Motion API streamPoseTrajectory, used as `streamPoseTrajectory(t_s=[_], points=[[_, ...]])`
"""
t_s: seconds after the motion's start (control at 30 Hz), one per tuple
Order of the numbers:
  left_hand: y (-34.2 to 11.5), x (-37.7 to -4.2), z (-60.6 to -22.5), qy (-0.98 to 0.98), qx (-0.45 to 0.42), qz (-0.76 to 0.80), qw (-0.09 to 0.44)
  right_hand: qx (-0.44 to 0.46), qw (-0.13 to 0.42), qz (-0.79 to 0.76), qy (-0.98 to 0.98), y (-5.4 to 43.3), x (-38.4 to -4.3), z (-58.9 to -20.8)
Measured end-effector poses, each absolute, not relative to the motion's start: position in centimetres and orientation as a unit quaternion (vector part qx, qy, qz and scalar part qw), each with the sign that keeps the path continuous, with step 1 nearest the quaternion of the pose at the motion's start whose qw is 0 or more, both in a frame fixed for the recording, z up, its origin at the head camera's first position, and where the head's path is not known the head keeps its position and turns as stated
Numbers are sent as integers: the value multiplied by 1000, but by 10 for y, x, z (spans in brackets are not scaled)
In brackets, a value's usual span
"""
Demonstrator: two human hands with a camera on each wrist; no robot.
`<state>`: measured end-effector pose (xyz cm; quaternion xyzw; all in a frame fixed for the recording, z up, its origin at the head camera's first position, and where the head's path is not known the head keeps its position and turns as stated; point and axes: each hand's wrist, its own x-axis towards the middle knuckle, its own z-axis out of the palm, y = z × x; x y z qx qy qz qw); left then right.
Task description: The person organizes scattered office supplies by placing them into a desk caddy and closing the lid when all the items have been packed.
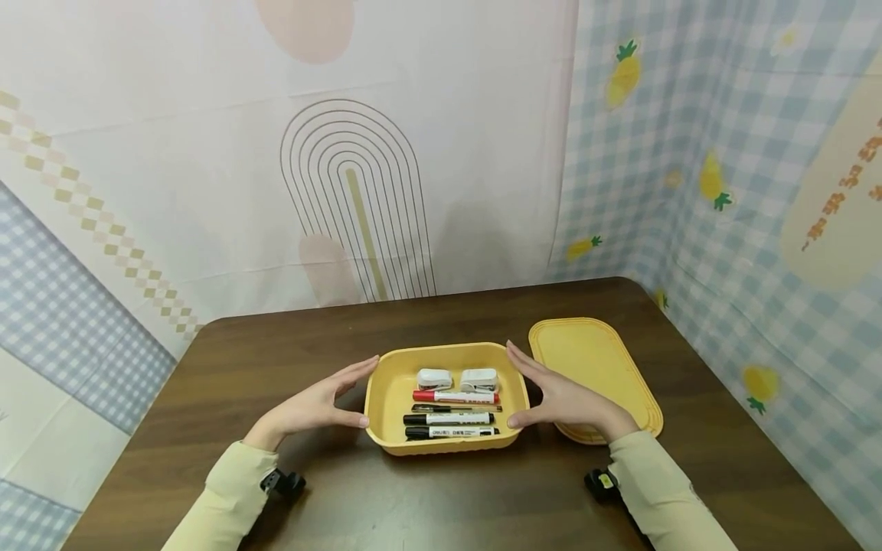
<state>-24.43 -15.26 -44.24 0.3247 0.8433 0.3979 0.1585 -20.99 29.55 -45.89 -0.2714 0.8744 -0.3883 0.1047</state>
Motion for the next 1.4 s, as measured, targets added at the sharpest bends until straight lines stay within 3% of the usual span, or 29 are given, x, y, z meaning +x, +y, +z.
streamPoseTrajectory(t_s=[0.4, 1.4], points=[[-150, -239, -442, 856, 360, 348, 128, -280, 88, -370, 881, 295, -209, -457], [-150, -236, -440, 852, 355, 357, 147, -277, 92, -345, 892, 295, -207, -455]])
